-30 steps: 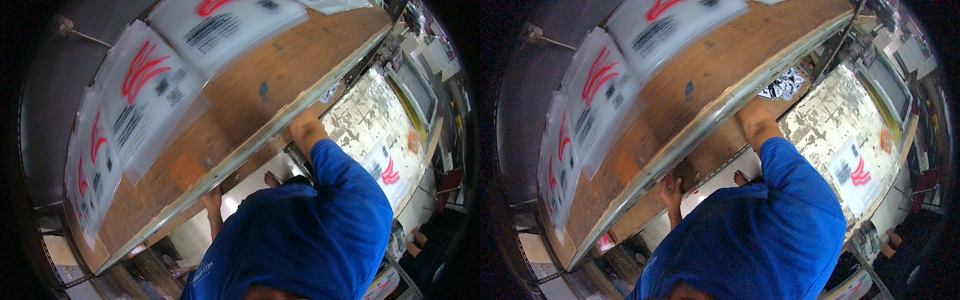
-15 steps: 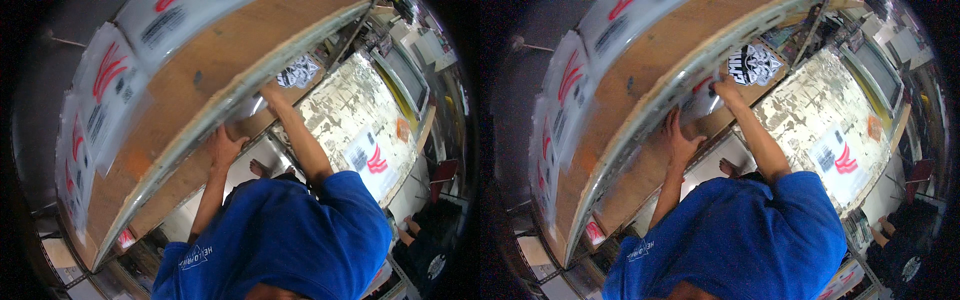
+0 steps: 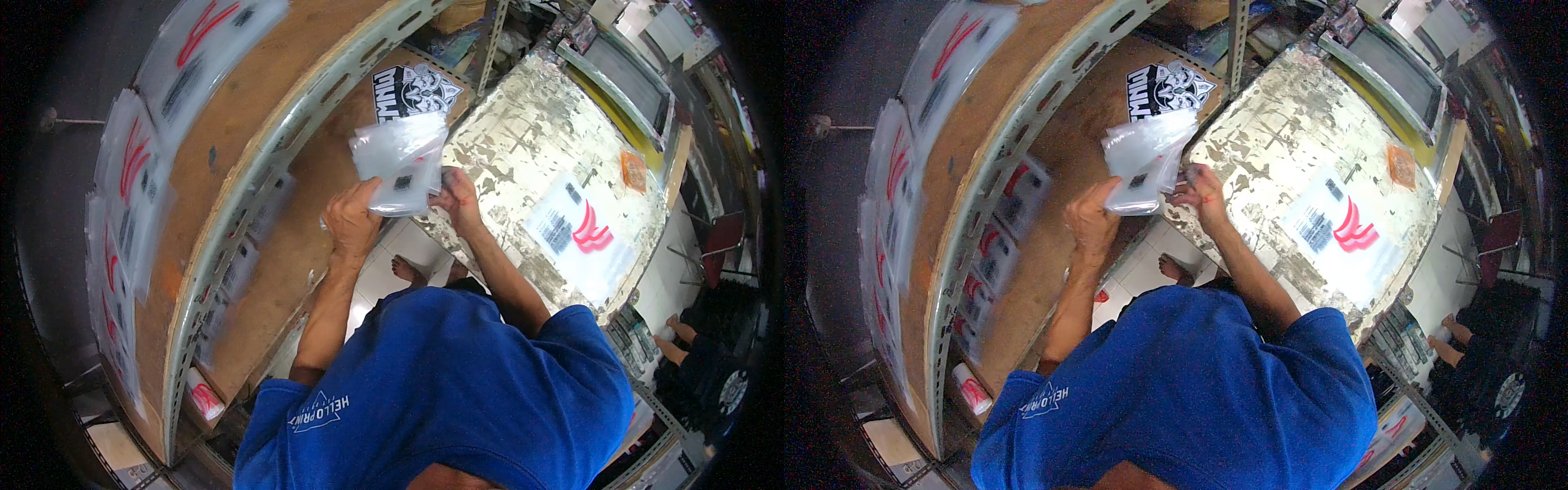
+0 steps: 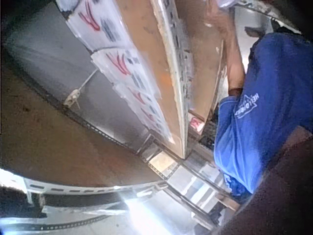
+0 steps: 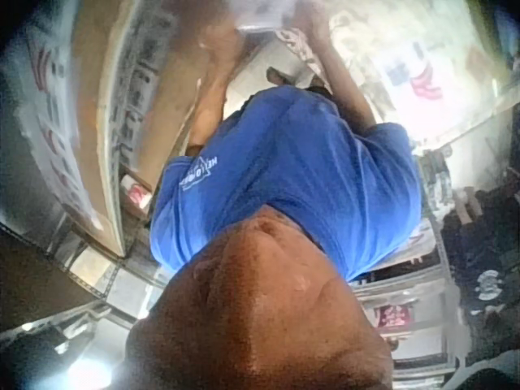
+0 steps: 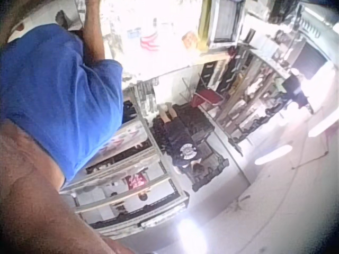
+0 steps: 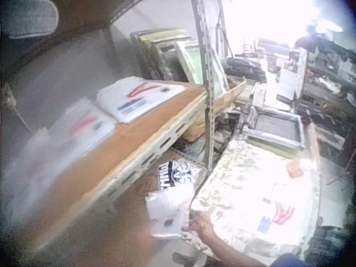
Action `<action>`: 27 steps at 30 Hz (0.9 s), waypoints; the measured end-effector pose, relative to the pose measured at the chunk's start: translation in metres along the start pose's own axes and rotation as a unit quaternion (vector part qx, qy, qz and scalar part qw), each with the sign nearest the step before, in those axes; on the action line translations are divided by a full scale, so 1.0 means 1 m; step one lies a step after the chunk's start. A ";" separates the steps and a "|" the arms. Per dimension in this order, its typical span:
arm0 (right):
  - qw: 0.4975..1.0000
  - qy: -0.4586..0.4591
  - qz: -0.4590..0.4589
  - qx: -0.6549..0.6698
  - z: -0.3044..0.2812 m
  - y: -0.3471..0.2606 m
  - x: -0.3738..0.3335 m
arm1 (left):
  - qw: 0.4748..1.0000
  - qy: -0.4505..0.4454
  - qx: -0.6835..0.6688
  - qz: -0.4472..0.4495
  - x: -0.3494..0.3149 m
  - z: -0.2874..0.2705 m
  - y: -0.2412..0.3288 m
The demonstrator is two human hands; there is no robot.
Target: The person rolls a stack of plastic bags, writes on the top bag using a marker, and organizes the bags into different compartments of a shelving unit.
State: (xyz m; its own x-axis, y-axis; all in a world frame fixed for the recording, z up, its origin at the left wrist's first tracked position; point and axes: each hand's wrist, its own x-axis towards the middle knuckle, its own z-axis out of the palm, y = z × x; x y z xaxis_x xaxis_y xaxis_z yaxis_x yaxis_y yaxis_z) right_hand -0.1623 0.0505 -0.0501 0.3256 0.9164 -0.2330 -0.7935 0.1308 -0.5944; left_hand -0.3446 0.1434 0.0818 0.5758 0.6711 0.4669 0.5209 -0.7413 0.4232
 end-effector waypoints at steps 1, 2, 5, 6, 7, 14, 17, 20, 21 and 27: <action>0.986 0.049 -0.056 -0.152 -0.016 0.004 0.000 | 0.999 -0.002 -0.040 -0.011 0.007 -0.010 0.012; 0.944 0.094 -0.108 -0.299 -0.024 0.005 -0.002 | 0.997 -0.003 -0.079 -0.024 0.012 -0.023 0.025; 0.984 0.018 -0.120 -0.134 -0.051 -0.008 -0.001 | 0.969 -0.049 -0.235 -0.061 0.032 -0.066 0.062; 0.989 -0.036 -0.128 -0.062 -0.065 -0.010 0.001 | 0.952 -0.069 -0.288 -0.077 0.035 -0.077 0.068; 0.997 -0.052 -0.060 -0.024 -0.069 -0.023 -0.005 | 0.942 -0.089 -0.298 -0.123 0.037 -0.083 0.064; 0.985 -0.101 0.070 0.120 -0.116 -0.053 -0.063 | 0.754 -0.104 -0.524 -0.383 0.031 -0.038 0.046; 0.998 -0.006 0.027 -0.048 -0.078 -0.090 -0.098 | 0.687 -0.167 -0.543 -0.454 0.009 0.011 0.007; 0.981 0.114 0.032 -0.154 -0.081 -0.096 -0.120 | 0.677 -0.251 -0.508 -0.469 -0.019 0.069 -0.030; 0.970 0.139 0.043 -0.197 -0.078 -0.101 -0.128 | 0.680 -0.277 -0.489 -0.470 -0.024 0.085 -0.033; 0.903 0.247 -0.078 -0.343 -0.060 -0.101 -0.174 | 0.717 -0.314 -0.518 -0.345 -0.014 0.127 -0.006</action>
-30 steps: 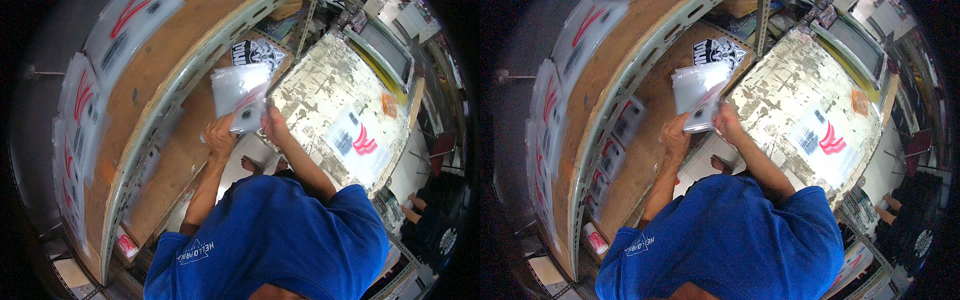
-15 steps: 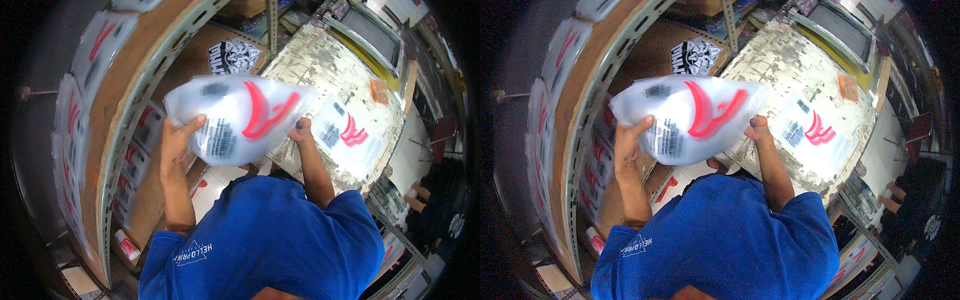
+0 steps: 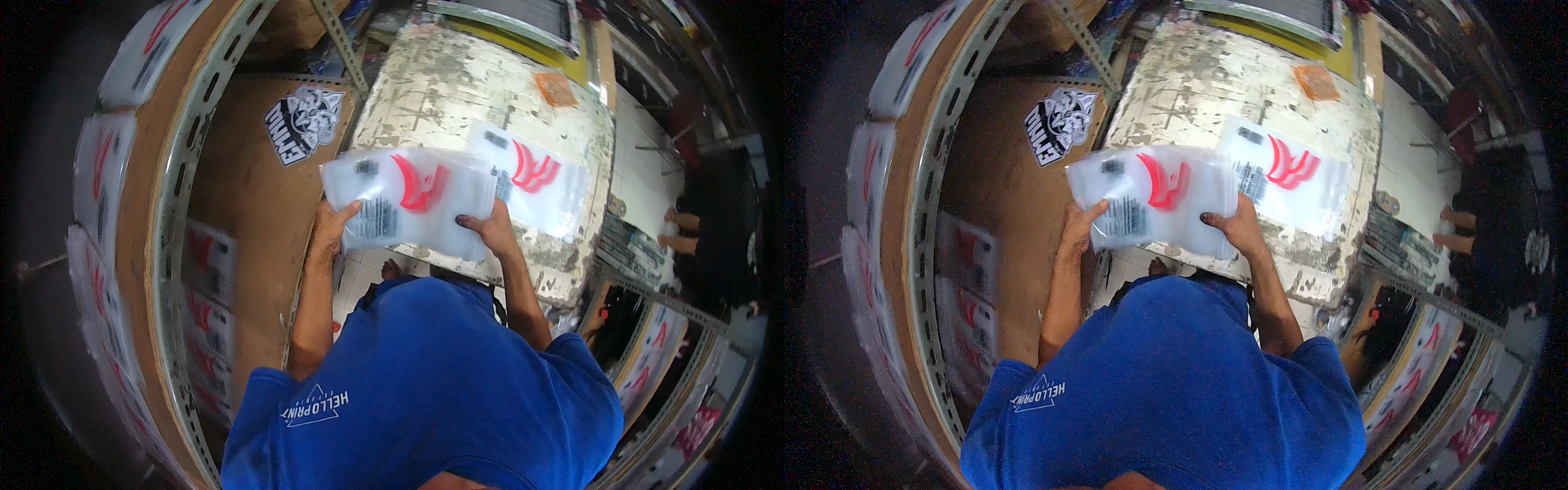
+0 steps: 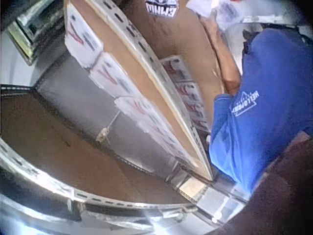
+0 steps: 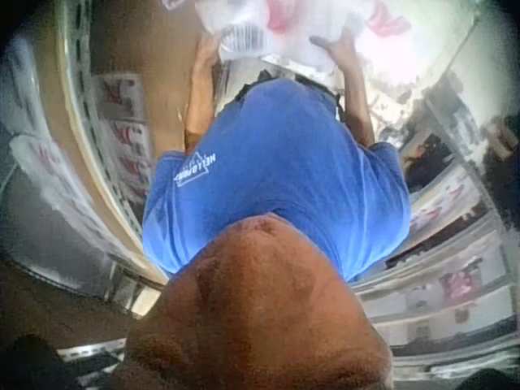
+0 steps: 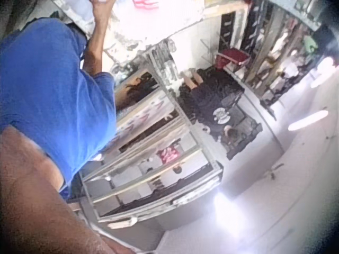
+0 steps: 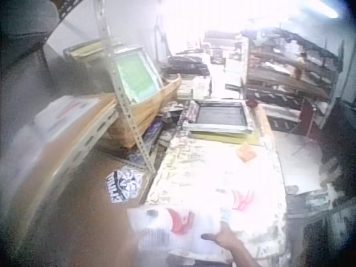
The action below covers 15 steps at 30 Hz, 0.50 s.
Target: The person rolls a stack of plastic bags, writes on the top bag using a marker, and organizes the bags into different compartments of a shelving unit.
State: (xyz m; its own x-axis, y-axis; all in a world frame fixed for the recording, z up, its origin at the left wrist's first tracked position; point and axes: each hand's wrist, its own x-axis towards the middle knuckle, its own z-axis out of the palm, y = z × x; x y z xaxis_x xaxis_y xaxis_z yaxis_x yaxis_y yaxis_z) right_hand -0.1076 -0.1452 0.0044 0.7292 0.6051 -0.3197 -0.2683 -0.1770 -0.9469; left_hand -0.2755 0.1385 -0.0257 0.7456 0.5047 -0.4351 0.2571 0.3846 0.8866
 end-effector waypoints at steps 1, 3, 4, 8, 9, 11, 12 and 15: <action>0.998 0.043 -0.024 -0.027 0.000 -0.005 -0.010 | 0.999 -0.005 -0.006 0.042 0.000 0.008 0.010; 0.986 0.124 -0.067 -0.083 0.004 -0.017 -0.035 | 0.992 -0.010 -0.022 0.124 -0.004 0.021 0.025; 0.984 0.141 -0.079 -0.078 0.000 -0.007 -0.042 | 0.990 -0.017 0.004 0.138 -0.003 0.017 0.023; 0.964 0.185 -0.176 -0.075 -0.012 0.046 -0.064 | 0.980 -0.087 0.100 0.149 0.005 0.006 0.015; 0.960 0.184 -0.211 -0.021 -0.015 0.063 -0.062 | 0.975 -0.116 0.124 0.141 0.006 0.006 0.015; 0.956 0.212 -0.205 -0.004 -0.009 0.076 -0.067 | 0.973 -0.124 0.107 0.160 0.010 0.009 0.004; 0.955 0.223 -0.194 -0.012 -0.006 0.082 -0.067 | 0.971 -0.119 0.121 0.169 0.012 0.011 0.000; 0.955 0.241 -0.167 -0.049 -0.005 0.089 -0.062 | 0.965 -0.130 0.131 0.188 0.022 0.013 -0.006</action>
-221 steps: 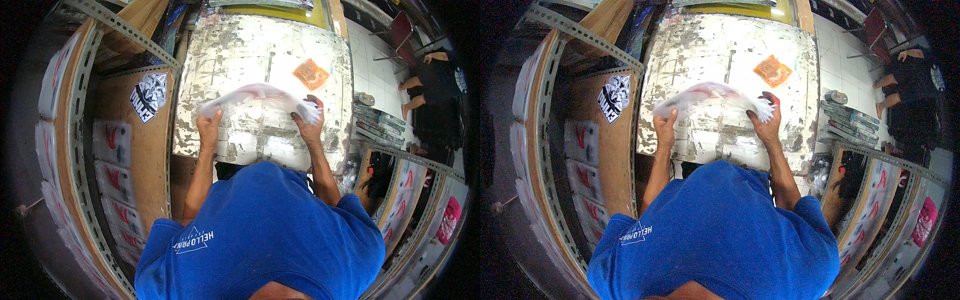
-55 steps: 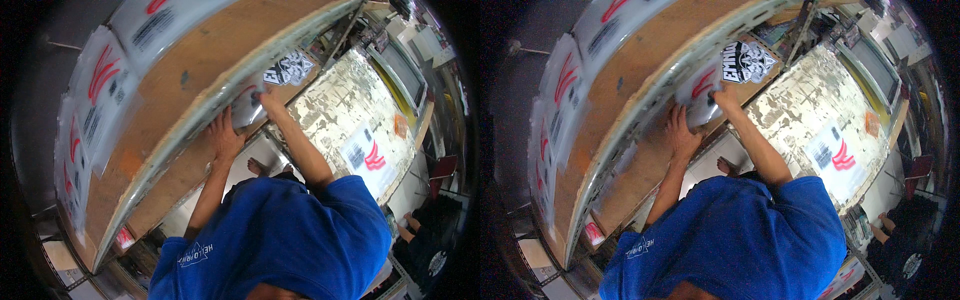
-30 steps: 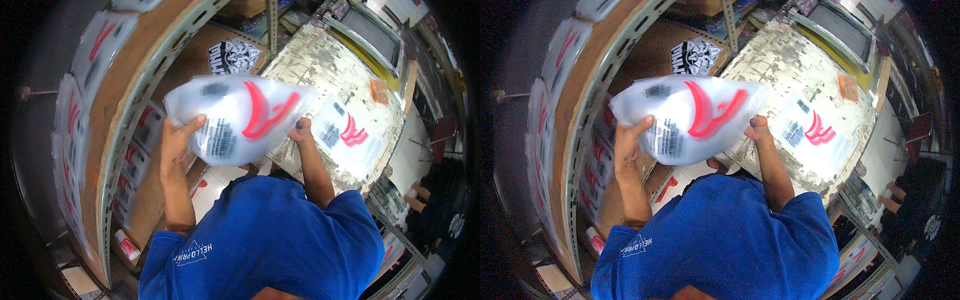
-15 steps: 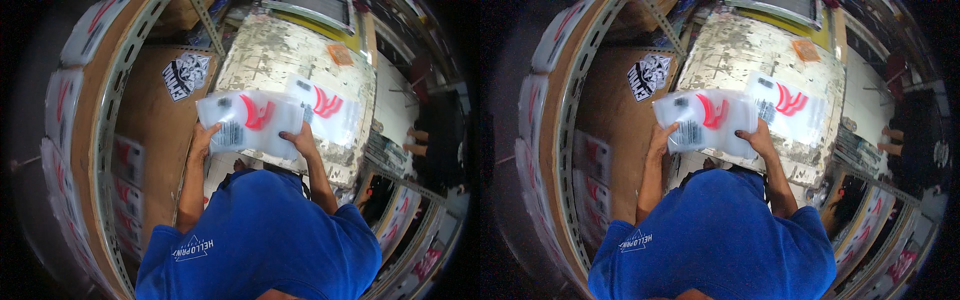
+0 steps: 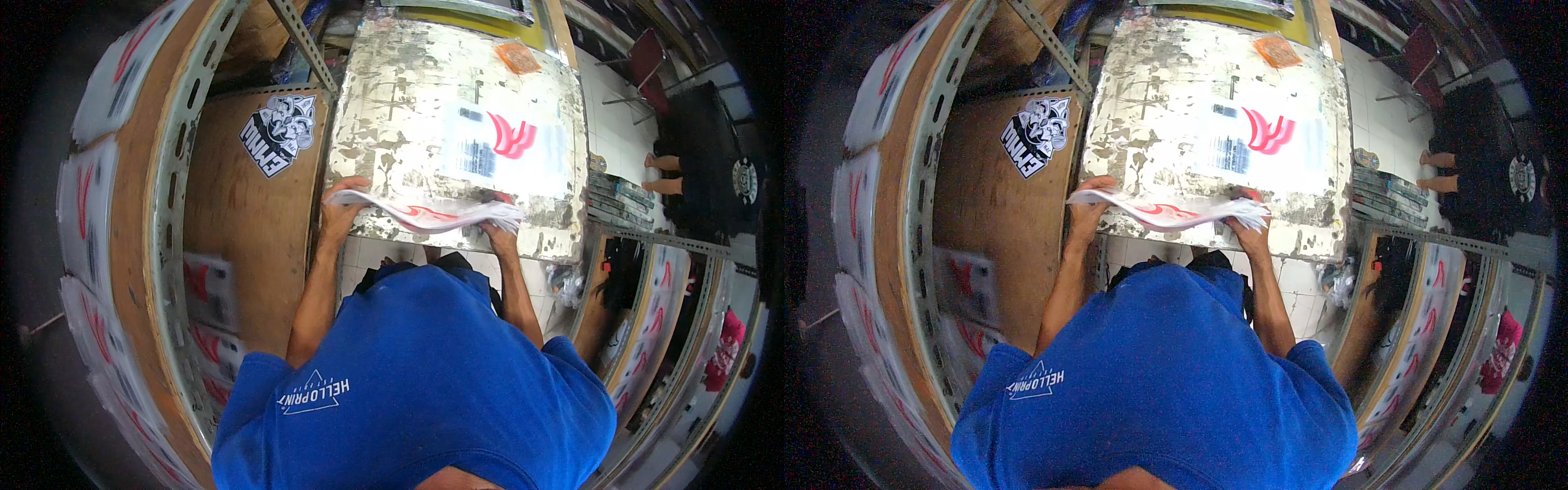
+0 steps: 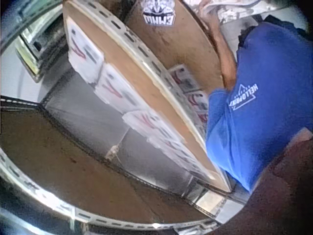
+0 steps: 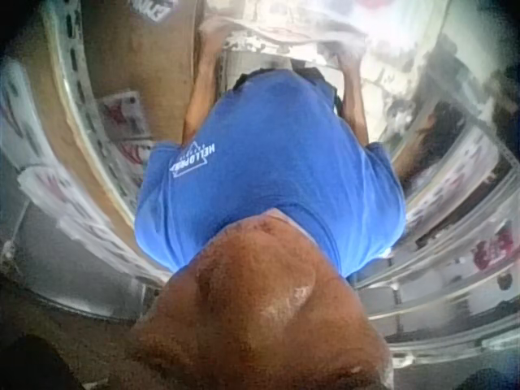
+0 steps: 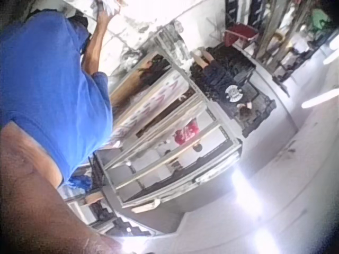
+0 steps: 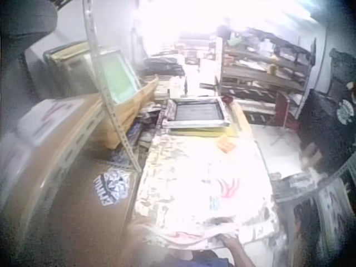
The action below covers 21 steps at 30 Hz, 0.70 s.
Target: The person rolls a stack of plastic bags, writes on the top bag using a marker, and organizes the bags into different compartments of a shelving unit.
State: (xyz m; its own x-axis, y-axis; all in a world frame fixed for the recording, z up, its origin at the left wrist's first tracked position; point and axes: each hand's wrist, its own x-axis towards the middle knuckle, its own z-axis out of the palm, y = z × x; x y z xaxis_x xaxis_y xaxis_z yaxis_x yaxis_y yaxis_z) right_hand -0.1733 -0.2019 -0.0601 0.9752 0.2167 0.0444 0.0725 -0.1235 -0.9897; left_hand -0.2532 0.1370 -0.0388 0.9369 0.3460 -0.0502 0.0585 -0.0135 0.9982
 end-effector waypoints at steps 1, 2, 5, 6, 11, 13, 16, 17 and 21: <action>1.000 -0.008 0.001 -0.023 0.001 0.000 0.005 | 1.000 -0.006 -0.003 0.006 0.003 0.000 -0.001; 0.999 -0.016 0.003 -0.046 0.002 0.000 0.008 | 1.000 0.007 0.017 -0.016 0.005 -0.001 -0.002; 0.999 0.036 0.032 0.017 0.010 -0.018 0.010 | 0.997 0.036 0.056 -0.048 0.010 -0.002 0.004; 0.999 0.033 0.012 0.015 0.009 -0.013 0.009 | 0.997 0.036 0.053 -0.035 0.011 -0.002 0.003; 0.997 -0.011 0.014 -0.073 -0.002 0.012 0.001 | 0.995 0.001 0.097 0.003 0.009 0.006 0.007; 0.999 0.036 -0.017 -0.037 0.003 0.015 0.002 | 0.992 0.035 0.118 0.012 0.009 0.009 -0.007; 0.992 -0.003 0.057 -0.117 -0.001 -0.013 0.011 | 0.995 0.054 0.081 -0.011 0.011 0.018 0.000; 0.998 0.039 0.027 -0.036 -0.001 -0.014 0.016 | 0.997 0.053 0.058 -0.024 0.013 0.023 0.009; 0.991 0.022 0.129 -0.030 -0.034 -0.039 0.048 | 0.988 -0.027 0.114 -0.103 0.037 0.042 0.017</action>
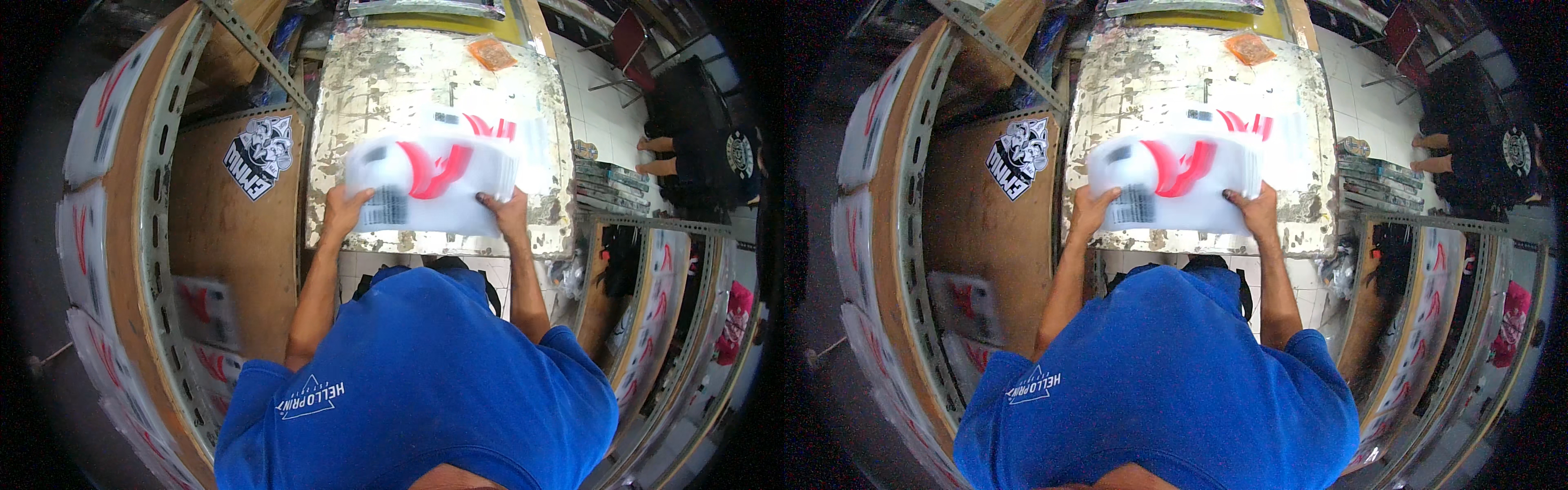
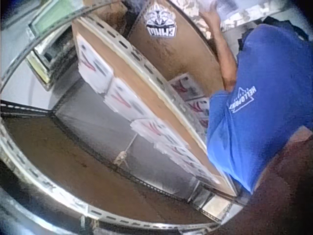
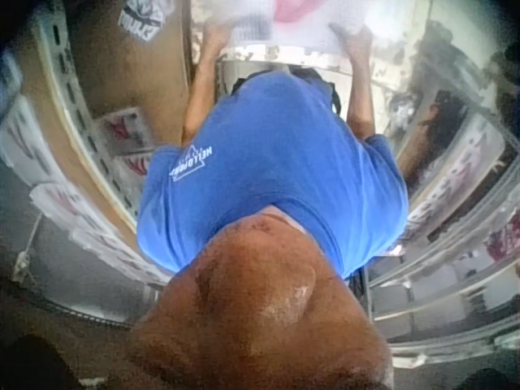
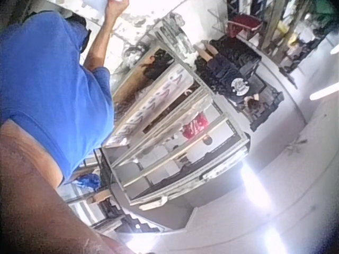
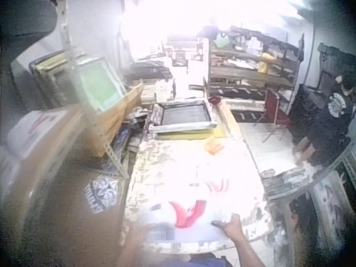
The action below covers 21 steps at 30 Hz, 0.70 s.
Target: The person rolls a stack of plastic bags, writes on the top bag using a marker, and organizes the bags into different compartments of a shelving unit.
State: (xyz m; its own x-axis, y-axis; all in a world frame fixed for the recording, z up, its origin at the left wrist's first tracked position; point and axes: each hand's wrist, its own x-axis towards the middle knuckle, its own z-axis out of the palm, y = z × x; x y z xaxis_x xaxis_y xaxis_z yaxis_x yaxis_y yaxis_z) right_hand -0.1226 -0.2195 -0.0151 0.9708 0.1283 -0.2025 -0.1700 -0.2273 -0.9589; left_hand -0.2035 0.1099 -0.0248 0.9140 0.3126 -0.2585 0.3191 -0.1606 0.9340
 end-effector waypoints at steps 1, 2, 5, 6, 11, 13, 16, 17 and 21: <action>1.000 0.005 0.014 -0.006 -0.010 -0.011 0.008 | 1.000 0.002 -0.001 0.016 0.010 0.012 0.002; 1.000 0.001 0.016 -0.017 -0.020 -0.019 0.018 | 0.999 0.003 -0.002 0.032 0.021 0.026 0.005; 0.997 0.012 0.060 -0.043 -0.053 -0.025 0.052 | 0.999 -0.014 0.022 0.021 0.057 0.065 0.022; 0.998 0.012 0.051 -0.034 -0.063 -0.023 0.063 | 0.999 -0.022 0.034 0.008 0.070 0.078 0.026; 0.996 0.017 0.080 -0.041 -0.089 -0.016 0.106 | 0.998 -0.045 -0.039 -0.018 0.123 0.123 0.013; 0.994 0.017 0.090 -0.053 -0.094 -0.005 0.118 | 0.999 -0.038 0.002 -0.029 0.135 0.132 0.010; 0.994 0.011 0.104 -0.044 -0.097 0.008 0.126 | 0.996 -0.027 0.073 -0.033 0.140 0.140 0.013; 0.993 0.014 0.103 -0.049 -0.097 0.013 0.127 | 0.992 -0.022 0.118 -0.035 0.139 0.141 0.015; 0.991 0.033 0.098 -0.089 -0.099 0.021 0.128 | 0.957 -0.001 0.282 -0.072 0.121 0.139 0.048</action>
State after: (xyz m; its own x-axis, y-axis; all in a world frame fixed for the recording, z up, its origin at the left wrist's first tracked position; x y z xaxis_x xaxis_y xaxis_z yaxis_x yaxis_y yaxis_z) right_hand 0.0150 -0.3035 -0.0415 0.9318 0.0030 -0.3629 -0.3300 -0.4089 -0.8508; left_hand -0.0424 0.0102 -0.0458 0.8510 0.3682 -0.3744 0.5251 -0.5953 0.6081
